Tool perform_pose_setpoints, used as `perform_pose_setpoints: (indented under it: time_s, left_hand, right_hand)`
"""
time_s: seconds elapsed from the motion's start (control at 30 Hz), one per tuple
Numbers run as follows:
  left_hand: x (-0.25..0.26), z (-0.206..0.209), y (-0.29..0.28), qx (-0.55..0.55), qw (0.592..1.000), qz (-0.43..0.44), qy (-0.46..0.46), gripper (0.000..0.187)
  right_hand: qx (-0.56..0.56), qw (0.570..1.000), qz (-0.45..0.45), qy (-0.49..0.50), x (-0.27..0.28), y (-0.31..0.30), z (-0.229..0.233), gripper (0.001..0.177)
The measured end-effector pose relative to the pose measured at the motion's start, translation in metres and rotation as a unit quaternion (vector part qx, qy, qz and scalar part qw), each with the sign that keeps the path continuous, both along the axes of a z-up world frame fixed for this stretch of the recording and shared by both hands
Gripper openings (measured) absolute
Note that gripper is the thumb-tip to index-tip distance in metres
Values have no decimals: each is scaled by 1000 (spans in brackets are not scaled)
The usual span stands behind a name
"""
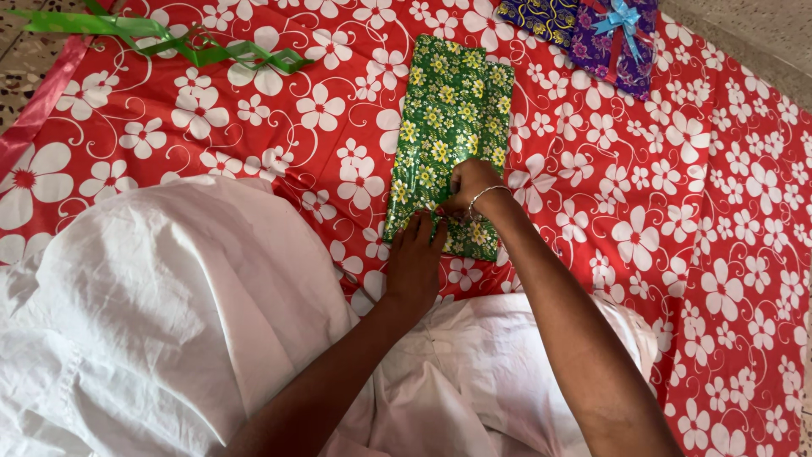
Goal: The person wraps a rectangular gift with green floral wrapping paper, folds the edges, and secures the package with tape. They then tie a red ribbon around the wrapped gift.
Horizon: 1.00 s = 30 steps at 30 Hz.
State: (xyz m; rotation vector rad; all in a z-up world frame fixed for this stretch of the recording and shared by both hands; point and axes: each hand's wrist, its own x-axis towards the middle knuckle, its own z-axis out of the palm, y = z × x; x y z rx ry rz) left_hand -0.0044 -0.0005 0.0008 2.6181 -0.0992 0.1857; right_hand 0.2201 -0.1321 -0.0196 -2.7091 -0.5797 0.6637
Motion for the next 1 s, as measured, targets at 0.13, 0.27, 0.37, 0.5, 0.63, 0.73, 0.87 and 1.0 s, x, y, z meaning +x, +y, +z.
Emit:
perform_pose_setpoints:
  time_s: [0.13, 0.27, 0.37, 0.5, 0.63, 0.73, 0.87, 1.0]
  left_hand:
    - [2, -2, -2, 2, 1000, 6, -3, 71]
    - [1, -1, -4, 6, 1000, 8, -13, 71]
    - [5, 3, -4, 7, 1000, 13, -25, 71]
    - [1, -1, -3, 2, 1000, 11, -26, 70]
    - [0, -1, -3, -5, 1000, 9, -25, 70]
    - [2, 5, 0, -8, 1000, 9, -28, 70]
    - [2, 6, 1, -16, 1000, 5, -20, 69]
    - [4, 0, 0, -20, 1000, -6, 23, 66]
  right_hand:
    - [-92, 995, 21, 25, 38, 1, -36, 52]
    - [-75, 995, -64, -22, 37, 7, -56, 30]
    - [-75, 992, -96, 44, 23, 11, -38, 28]
    - [130, 984, -82, 93, -16, -3, -2, 36]
    - [232, 971, -64, -10, -52, -11, 20, 24]
    - [292, 951, -42, -97, -84, -12, 27, 24]
    - [232, 950, 20, -206, -114, -8, 36, 37]
    - [161, 957, 62, -234, -130, 3, 43, 33]
